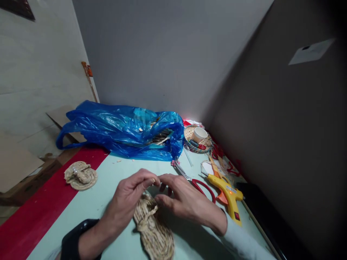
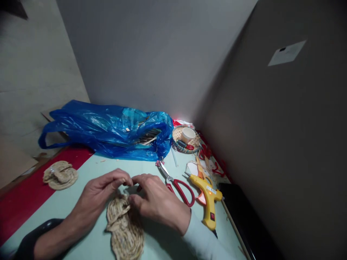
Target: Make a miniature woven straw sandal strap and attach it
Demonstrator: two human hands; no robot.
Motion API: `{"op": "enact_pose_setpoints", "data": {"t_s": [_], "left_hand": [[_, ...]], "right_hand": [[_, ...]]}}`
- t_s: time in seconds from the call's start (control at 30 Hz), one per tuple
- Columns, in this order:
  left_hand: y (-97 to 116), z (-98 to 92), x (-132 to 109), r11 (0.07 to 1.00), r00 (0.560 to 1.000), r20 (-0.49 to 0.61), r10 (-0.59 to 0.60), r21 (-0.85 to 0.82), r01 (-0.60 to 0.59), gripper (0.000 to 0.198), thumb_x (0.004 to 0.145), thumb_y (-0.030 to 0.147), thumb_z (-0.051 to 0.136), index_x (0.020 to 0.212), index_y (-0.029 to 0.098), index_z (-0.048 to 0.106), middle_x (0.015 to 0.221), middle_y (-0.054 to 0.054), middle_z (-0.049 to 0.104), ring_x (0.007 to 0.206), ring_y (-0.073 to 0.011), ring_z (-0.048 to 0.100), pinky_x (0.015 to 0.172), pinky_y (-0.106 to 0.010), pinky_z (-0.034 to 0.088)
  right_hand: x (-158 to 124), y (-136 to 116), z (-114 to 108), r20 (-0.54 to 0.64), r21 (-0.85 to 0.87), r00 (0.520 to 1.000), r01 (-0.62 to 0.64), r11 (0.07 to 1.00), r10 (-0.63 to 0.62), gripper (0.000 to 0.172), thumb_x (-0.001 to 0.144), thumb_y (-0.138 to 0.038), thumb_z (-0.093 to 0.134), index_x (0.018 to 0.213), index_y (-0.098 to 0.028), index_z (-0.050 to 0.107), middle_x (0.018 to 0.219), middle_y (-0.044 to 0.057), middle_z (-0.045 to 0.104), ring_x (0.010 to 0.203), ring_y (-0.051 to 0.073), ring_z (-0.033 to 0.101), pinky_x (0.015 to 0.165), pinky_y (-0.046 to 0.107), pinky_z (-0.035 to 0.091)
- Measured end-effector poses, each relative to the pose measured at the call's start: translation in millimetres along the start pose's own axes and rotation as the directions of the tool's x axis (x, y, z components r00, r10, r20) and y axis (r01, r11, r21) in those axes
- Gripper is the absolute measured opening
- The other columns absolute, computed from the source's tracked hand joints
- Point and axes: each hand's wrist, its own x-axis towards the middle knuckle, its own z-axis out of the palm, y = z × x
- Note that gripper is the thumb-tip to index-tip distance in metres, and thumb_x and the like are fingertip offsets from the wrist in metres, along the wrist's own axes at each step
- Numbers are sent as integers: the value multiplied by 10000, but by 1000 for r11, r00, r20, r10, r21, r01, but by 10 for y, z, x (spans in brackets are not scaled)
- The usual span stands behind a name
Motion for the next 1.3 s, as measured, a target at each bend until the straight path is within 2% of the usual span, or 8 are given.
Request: {"op": "enact_pose_setpoints", "data": {"t_s": [0.1, 0.23, 0.37, 0.43, 0.63, 0.87, 1.03, 1.3], "left_hand": [[-21, -70, 53, 998, 997, -66, -35, -50, 32, 184, 930, 202, 599, 804, 257, 720, 889, 15, 680, 887, -147, 644, 794, -233, 495], [25, -130, 65, 997, 993, -98, -68, -41, 64, 190, 915, 224, 631, 825, 304, 778, 921, 20, 657, 917, -136, 600, 728, -204, 470], [88, -158, 71, 996, 993, -78, -87, -12, 86, 168, 894, 249, 668, 836, 330, 803, 876, 32, 626, 830, -124, 550, 698, -198, 446], [102, -173, 80, 996, 994, -58, -91, 11, 91, 161, 898, 263, 668, 861, 339, 805, 833, 41, 614, 761, -117, 528, 680, -200, 440], [145, -241, 47, 995, 994, 107, -20, 95, 10, 220, 904, 190, 654, 885, 350, 803, 822, 49, 681, 766, -110, 624, 690, -188, 476], [93, -276, -254, 938, 925, 371, 82, 284, -198, 297, 921, 88, 597, 1054, 301, 756, 918, 22, 642, 804, -116, 635, 700, -188, 486], [16, -209, -412, 875, 894, 422, 152, 364, -320, 423, 914, -69, 439, 1077, 232, 687, 943, -14, 612, 852, -117, 606, 719, -195, 477], [-19, -163, -448, 808, 890, 431, 152, 464, -363, 403, 920, -62, 414, 1094, 227, 634, 998, -39, 577, 887, -137, 594, 745, -215, 499]], "right_hand": [[38, 28, 85, 54, 104, 998, 31, 994, -37, 232, 953, -267, 612, 1128, -152, 711, 1077, 87, 729, 975, 216, 660, 868, 304, 486], [14, 92, 96, 46, 168, 997, 54, 984, -62, 201, 989, -182, 544, 1069, -170, 728, 1046, 60, 735, 945, 183, 673, 860, 286, 491], [-72, 180, 15, 104, 204, 968, 205, 957, -229, 223, 1005, -214, 552, 1183, -178, 682, 1177, 75, 711, 1118, 194, 635, 1007, 318, 443], [-104, 210, 4, 136, 209, 952, 242, 947, -273, 213, 978, -277, 617, 1152, -183, 694, 1208, 80, 699, 1164, 203, 614, 1031, 320, 427], [-126, 195, 142, 9, 140, 988, 150, 979, -152, 226, 1004, -304, 574, 949, -145, 725, 950, 61, 715, 866, 158, 643, 800, 266, 458], [-139, 151, 245, -147, 98, 989, 7, 995, 7, 164, 949, -202, 603, 830, -130, 690, 724, 3, 647, 624, 103, 523, 607, 236, 351], [-142, 157, 286, -175, 122, 984, -2, 993, 23, 169, 936, -194, 594, 814, -126, 690, 734, 12, 646, 622, 101, 499, 604, 236, 346], [-145, 176, 319, -125, 348, 992, 14, 938, 31, 159, 968, -173, 541, 994, -156, 696, 857, 21, 695, 734, 133, 579, 698, 256, 418]]}}
